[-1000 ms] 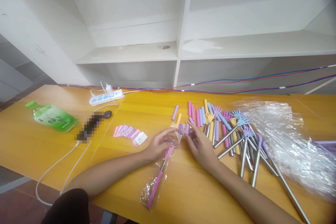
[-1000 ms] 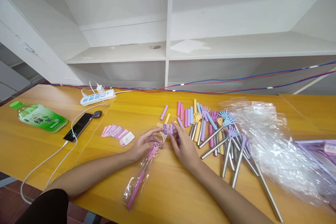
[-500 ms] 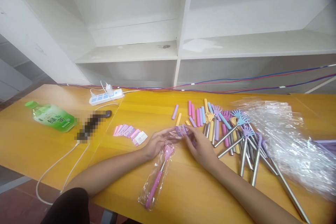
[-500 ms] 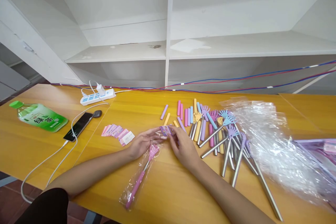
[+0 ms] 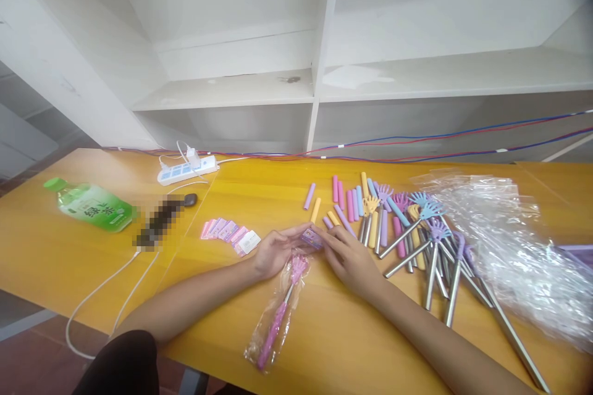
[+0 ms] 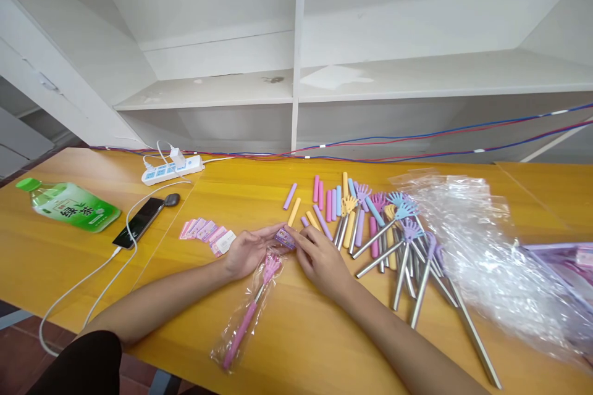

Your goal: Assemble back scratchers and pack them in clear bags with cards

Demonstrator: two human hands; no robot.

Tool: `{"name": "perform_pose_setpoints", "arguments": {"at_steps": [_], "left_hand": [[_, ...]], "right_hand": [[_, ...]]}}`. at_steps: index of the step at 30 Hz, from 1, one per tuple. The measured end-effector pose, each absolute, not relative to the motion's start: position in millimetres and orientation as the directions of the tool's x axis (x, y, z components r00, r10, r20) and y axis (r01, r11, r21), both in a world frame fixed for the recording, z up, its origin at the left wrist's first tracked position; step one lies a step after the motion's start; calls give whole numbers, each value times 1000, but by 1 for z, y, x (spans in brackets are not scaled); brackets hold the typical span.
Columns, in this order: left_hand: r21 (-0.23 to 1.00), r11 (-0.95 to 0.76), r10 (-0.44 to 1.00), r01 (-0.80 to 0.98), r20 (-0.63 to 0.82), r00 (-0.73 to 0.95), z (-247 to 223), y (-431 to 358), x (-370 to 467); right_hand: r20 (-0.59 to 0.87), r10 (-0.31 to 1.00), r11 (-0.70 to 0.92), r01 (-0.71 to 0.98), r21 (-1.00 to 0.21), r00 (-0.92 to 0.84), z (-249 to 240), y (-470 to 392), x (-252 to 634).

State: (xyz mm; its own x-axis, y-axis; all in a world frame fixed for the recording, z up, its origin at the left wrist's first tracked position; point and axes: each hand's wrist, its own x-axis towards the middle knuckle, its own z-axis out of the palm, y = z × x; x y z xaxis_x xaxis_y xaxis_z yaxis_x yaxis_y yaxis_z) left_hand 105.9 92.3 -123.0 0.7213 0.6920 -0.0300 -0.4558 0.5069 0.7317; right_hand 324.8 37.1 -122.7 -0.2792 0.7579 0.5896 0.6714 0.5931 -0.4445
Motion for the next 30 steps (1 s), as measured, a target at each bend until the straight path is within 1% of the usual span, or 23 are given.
{"name": "perform_pose_setpoints", "arguments": {"at_steps": [6, 12, 19, 30], "left_hand": [[747, 505, 676, -431, -32, 736, -123, 93, 105], [738, 513, 680, -439, -36, 733, -120, 92, 105], [720, 525, 684, -453, -41, 728, -117, 90, 107], [724, 517, 702, -458, -52, 710, -117, 90, 106]], "right_hand": [[513, 831, 509, 666, -545, -215, -127, 36, 326], [520, 818, 529, 673, -516, -245, -124, 34, 325], [531, 800, 576, 600, -555, -277, -122, 31, 324], [533, 795, 589, 576, -568, -288, -123, 29, 323]]}}
